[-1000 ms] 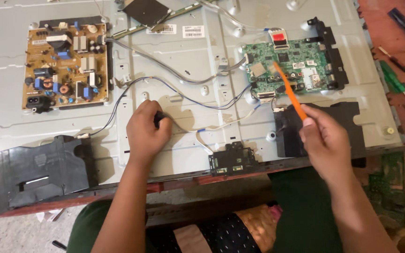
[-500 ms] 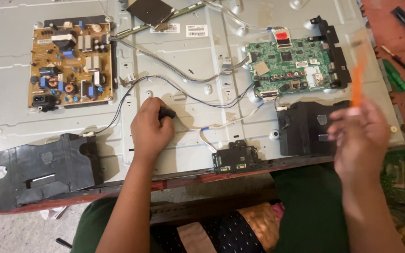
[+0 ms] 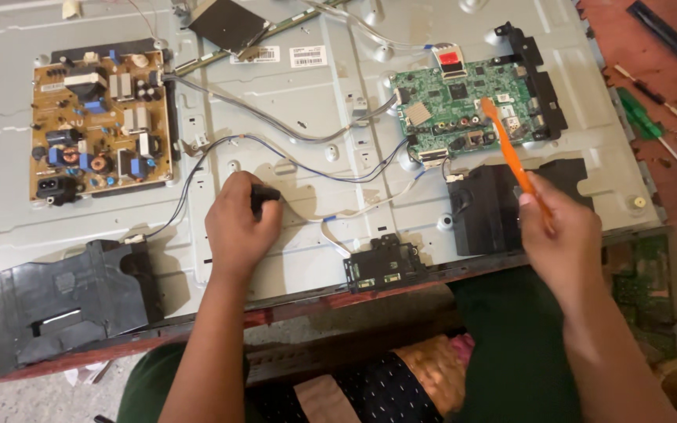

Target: The person uses an orange plastic pry tool to repeatedly tap and probe a circuit board and a small black component inside a disassembled appliance chassis. They also handle a white ribbon cable and a black plastic housing part while working on the internal electronics.

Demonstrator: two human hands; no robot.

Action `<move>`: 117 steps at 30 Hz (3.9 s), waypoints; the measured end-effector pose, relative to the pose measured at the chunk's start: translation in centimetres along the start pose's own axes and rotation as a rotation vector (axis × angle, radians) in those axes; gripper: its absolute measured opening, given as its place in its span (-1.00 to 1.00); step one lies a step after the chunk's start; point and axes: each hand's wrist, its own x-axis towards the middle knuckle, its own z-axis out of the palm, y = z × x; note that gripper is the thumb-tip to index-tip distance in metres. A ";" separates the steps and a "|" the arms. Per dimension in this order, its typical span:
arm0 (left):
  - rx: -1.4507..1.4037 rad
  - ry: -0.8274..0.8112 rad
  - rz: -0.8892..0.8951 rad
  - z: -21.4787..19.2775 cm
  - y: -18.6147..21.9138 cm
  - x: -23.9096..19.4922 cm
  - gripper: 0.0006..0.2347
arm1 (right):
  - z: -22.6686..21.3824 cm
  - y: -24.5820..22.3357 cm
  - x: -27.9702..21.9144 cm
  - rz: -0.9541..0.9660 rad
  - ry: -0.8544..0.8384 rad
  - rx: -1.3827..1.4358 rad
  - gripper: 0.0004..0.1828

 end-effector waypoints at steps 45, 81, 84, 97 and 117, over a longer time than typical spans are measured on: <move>-0.009 -0.042 0.108 -0.2 -0.6 0.0 -0.87 | 0.6 -1.8 -0.6 -0.299 0.078 -0.049 -0.61; 0.016 -0.081 0.092 -0.4 -0.2 -0.2 -0.87 | 2.2 -3.3 -1.5 -0.380 0.088 -0.110 -0.62; 0.009 -0.075 0.095 -0.3 -0.3 -0.2 -0.87 | 0.8 -2.8 -0.4 -0.125 0.050 -0.168 -0.59; -0.035 -0.091 0.059 -0.6 -0.8 -0.3 -0.86 | 0.7 -2.2 -0.1 -0.187 0.134 -0.090 -0.61; -0.151 -0.109 0.074 -1.5 -0.4 -0.7 -0.88 | 1.8 -2.0 -0.8 -0.279 0.038 -0.004 -0.64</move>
